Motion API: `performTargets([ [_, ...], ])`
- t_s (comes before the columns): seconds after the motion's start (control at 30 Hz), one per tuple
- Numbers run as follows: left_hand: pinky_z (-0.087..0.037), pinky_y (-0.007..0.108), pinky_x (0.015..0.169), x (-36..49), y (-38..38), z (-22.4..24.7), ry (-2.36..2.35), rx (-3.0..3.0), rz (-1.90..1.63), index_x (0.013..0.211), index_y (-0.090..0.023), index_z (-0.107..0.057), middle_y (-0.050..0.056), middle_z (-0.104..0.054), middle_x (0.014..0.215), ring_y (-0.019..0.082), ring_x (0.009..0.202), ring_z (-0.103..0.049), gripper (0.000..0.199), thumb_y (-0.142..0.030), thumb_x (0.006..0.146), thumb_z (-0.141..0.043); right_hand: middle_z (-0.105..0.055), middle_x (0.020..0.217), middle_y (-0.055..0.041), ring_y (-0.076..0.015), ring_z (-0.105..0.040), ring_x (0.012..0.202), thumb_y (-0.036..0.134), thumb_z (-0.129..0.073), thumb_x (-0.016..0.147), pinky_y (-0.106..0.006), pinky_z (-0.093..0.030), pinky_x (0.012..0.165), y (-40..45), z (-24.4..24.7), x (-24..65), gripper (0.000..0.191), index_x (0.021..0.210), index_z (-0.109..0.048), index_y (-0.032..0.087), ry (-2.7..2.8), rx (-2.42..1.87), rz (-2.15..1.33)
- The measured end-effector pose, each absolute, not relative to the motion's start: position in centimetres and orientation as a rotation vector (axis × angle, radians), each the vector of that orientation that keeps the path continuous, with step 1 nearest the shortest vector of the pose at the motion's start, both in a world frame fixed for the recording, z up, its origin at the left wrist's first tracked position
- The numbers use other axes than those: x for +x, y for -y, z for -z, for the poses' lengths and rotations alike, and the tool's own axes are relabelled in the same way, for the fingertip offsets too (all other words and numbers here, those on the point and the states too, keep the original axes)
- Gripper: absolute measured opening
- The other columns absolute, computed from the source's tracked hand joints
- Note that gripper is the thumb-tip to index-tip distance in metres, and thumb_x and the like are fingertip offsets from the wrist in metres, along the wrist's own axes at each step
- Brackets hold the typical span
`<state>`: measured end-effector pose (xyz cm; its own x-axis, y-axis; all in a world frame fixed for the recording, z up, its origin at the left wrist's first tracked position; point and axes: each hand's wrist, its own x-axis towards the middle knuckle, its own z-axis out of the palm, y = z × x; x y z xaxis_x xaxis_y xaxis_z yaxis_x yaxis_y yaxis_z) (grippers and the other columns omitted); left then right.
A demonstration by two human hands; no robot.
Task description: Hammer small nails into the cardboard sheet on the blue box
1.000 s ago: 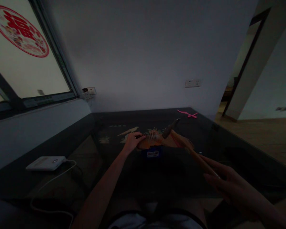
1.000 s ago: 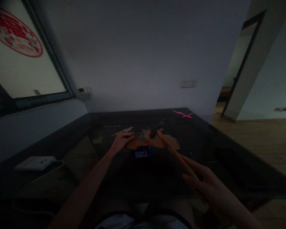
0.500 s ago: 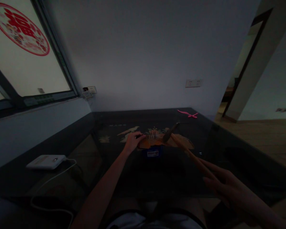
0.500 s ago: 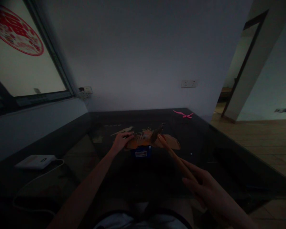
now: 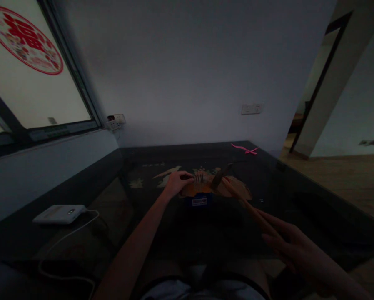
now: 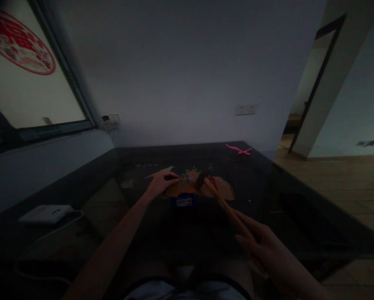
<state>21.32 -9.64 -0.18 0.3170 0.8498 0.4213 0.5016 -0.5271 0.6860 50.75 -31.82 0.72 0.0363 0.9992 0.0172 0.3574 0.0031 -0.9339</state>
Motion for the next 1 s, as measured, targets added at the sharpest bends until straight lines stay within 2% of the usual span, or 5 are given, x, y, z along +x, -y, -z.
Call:
performTargets([
  [0.1,-0.046,0.027,0.068,21.5,9.5,0.1,-1.223,2.183,-1.087,0.076,-0.016,-0.071,0.004,-0.07,0.076,0.017,0.072,-0.063,0.015,-0.03,0.072,-0.066,-0.073,0.083,-0.004,-0.0217,-0.067,0.064,0.04,-0.062,0.074,-0.031,-0.057,0.056,31.9,-0.6,50.7,0.059,0.131,-0.051,0.028,1.449,-1.514,-0.996],
  [0.3,-0.045,0.026,0.066,21.5,9.7,0.4,-1.231,2.193,-1.148,0.075,-0.015,-0.07,0.004,-0.07,0.074,0.017,0.07,-0.063,0.015,-0.029,0.073,-0.065,-0.072,0.094,-0.0041,-0.024,-0.067,0.078,0.038,-0.064,0.072,-0.032,-0.056,0.067,31.7,-0.8,50.5,0.055,0.126,-0.057,0.03,1.457,-1.464,-0.974],
  [0.57,-0.048,0.027,0.067,21.9,9.8,1.3,-1.239,2.144,-1.272,0.077,-0.015,-0.069,0.004,-0.071,0.076,0.017,0.072,-0.064,0.014,-0.028,0.072,-0.066,-0.066,0.061,-0.0005,-0.0163,-0.057,0.042,0.041,-0.061,0.075,-0.026,-0.05,0.04,31.7,0.0,50.7,0.064,0.135,-0.045,0.03,1.421,-1.512,-1.115],
  [0.8,-0.05,0.029,0.068,22.1,9.9,1.3,-1.262,2.113,-1.296,0.076,-0.016,-0.069,0.003,-0.071,0.076,0.017,0.071,-0.064,0.013,-0.028,0.072,-0.066,-0.064,0.065,-0.0001,-0.0129,-0.051,0.044,0.041,-0.063,0.074,-0.023,-0.043,0.04,31.9,-0.3,50.4,0.061,0.132,-0.05,0.029,1.404,-1.521,-1.05],
  [1.0,-0.051,0.032,0.072,21.8,9.6,1.5,-1.229,2.102,-1.276,0.077,-0.017,-0.069,0.004,-0.071,0.079,0.018,0.075,-0.064,0.013,-0.028,0.071,-0.066,-0.054,0.057,0.004,-0.0091,-0.039,0.04,0.043,-0.061,0.075,-0.02,-0.032,0.036,31.9,-0.2,50.3,0.066,0.137,-0.043,0.028,1.361,-1.535,-1.162],
])
